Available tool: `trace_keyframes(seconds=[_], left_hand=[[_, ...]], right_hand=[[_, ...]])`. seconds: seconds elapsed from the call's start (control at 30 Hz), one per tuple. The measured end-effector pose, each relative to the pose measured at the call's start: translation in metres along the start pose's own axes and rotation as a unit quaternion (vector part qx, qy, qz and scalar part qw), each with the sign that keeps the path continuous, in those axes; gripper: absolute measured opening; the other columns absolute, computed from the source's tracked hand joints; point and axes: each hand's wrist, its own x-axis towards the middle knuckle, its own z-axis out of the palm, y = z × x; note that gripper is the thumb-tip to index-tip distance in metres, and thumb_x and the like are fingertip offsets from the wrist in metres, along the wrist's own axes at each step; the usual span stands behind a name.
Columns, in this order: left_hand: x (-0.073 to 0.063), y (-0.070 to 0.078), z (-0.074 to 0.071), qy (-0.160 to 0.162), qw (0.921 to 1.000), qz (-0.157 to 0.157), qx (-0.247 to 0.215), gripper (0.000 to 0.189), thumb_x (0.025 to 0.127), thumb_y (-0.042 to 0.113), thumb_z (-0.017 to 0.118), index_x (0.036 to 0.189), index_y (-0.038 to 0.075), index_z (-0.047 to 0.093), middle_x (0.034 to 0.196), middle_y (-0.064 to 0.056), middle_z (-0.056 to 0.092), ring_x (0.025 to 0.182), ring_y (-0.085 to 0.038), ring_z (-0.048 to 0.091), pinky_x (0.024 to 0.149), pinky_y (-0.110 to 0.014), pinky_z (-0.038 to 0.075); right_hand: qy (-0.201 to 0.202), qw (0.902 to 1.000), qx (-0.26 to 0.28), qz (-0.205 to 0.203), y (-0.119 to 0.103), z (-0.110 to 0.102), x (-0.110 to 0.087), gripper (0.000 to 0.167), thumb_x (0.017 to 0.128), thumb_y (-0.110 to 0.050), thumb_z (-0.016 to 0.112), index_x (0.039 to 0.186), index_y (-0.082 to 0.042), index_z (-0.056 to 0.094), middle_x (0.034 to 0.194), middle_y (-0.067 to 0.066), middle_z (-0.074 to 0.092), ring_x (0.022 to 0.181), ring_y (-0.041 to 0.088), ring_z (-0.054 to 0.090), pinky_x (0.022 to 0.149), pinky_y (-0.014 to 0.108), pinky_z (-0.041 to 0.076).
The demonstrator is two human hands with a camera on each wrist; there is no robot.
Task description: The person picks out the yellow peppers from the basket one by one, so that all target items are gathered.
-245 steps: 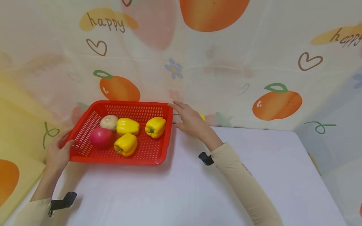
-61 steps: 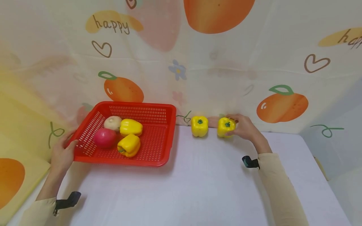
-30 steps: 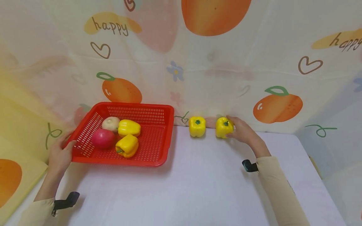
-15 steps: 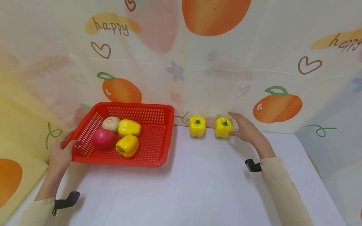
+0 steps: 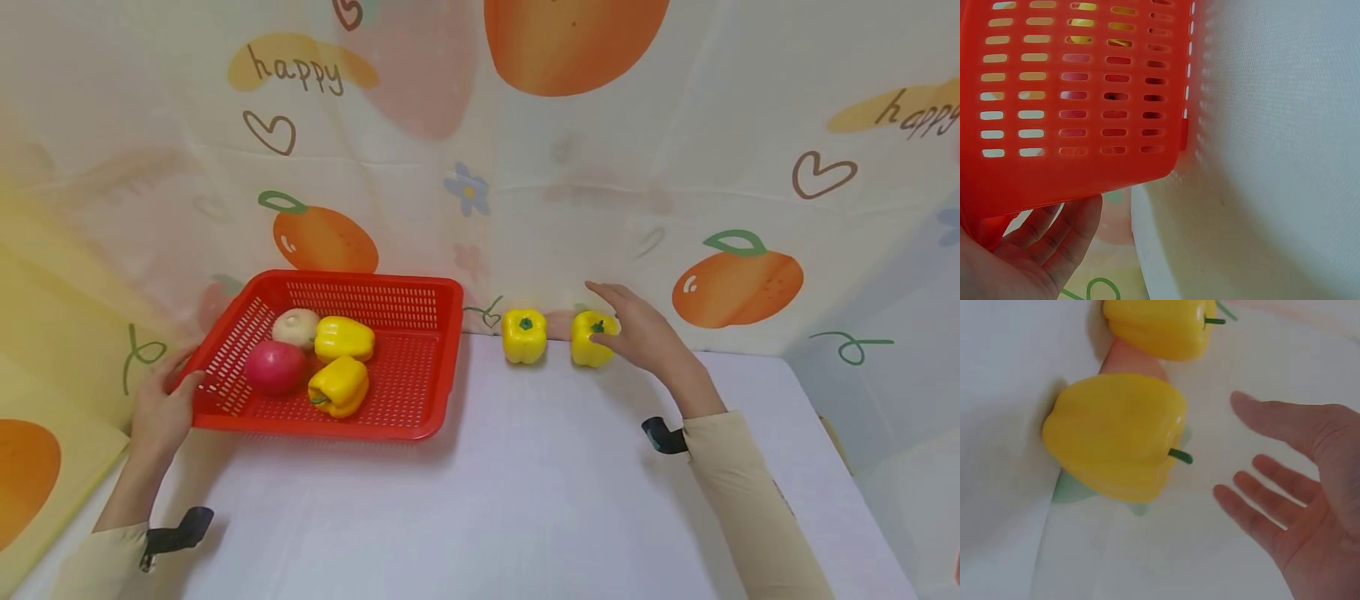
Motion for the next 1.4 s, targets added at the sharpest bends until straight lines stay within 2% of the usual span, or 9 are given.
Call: trace_keyframes(seconds=[0.2,0.47,0.6,0.77,1.03,1.2,1.4], left_hand=[[0.001,0.0,0.0,-0.004,1.0,0.001,0.003,0.05,0.103,0.025,0.042,0.152,0.018,0.037,0.13,-0.027,0.052,0.1,-0.031,0.053,0.058,-0.009,0.043],[0.001,0.0,-0.001,-0.007,1.0,-0.001,0.003,0.05,0.103,0.025,0.042,0.152,0.019,0.037,0.131,-0.026,0.051,0.099,-0.029,0.054,0.059,-0.01,0.044],[0.001,-0.001,-0.002,-0.014,0.9999,-0.009,0.004,0.051,0.103,0.027,0.04,0.154,0.021,0.035,0.132,-0.025,0.05,0.1,-0.029,0.053,0.059,-0.011,0.045],[0.0,-0.002,-0.001,-0.012,0.9998,-0.013,0.002,0.051,0.103,0.028,0.041,0.154,0.022,0.035,0.133,-0.024,0.049,0.101,-0.029,0.053,0.059,-0.011,0.045],[0.002,-0.002,0.0,-0.01,0.9999,-0.002,0.006,0.051,0.103,0.026,0.041,0.153,0.02,0.036,0.131,-0.025,0.051,0.096,-0.027,0.055,0.059,-0.011,0.045],[0.003,-0.002,-0.001,-0.006,0.9998,0.004,0.016,0.05,0.102,0.024,0.042,0.152,0.019,0.038,0.126,-0.025,0.053,0.088,-0.021,0.055,0.058,-0.012,0.045],[0.003,-0.001,-0.001,-0.003,0.9998,0.001,0.02,0.05,0.102,0.024,0.043,0.151,0.018,0.039,0.12,-0.022,0.053,0.079,-0.011,0.053,0.057,-0.013,0.046]], right_hand=[[0.004,0.9997,-0.003,-0.024,-0.023,0.001,0.006,0.075,0.086,-0.007,0.074,0.15,-0.007,0.036,0.15,0.021,0.038,0.121,0.044,0.05,0.096,0.057,0.044],[-0.006,0.9979,-0.005,-0.064,-0.053,0.013,0.02,0.067,0.089,-0.012,0.072,0.149,-0.009,0.04,0.151,0.014,0.04,0.138,0.036,0.035,0.108,0.056,0.032],[-0.011,0.9966,-0.002,-0.082,-0.068,0.021,0.026,0.072,0.085,-0.007,0.074,0.149,-0.008,0.04,0.15,0.013,0.041,0.137,0.035,0.037,0.108,0.054,0.034],[-0.014,0.994,-0.005,-0.109,-0.083,0.031,0.033,0.075,0.082,-0.009,0.079,0.148,-0.007,0.042,0.148,0.012,0.045,0.135,0.032,0.04,0.107,0.05,0.037],[-0.033,0.9943,-0.01,-0.1,-0.098,0.05,0.04,0.074,0.085,-0.017,0.076,0.15,-0.018,0.041,0.149,0.005,0.044,0.137,0.027,0.04,0.103,0.047,0.043],[-0.032,0.9906,-0.023,-0.131,-0.111,0.057,0.045,0.071,0.085,-0.017,0.077,0.148,-0.016,0.044,0.149,0.005,0.045,0.137,0.025,0.041,0.098,0.042,0.047],[-0.05,0.9856,-0.024,-0.16,-0.139,0.069,0.052,0.069,0.085,-0.017,0.077,0.147,-0.014,0.046,0.15,0.006,0.044,0.137,0.025,0.04,0.102,0.04,0.045]])
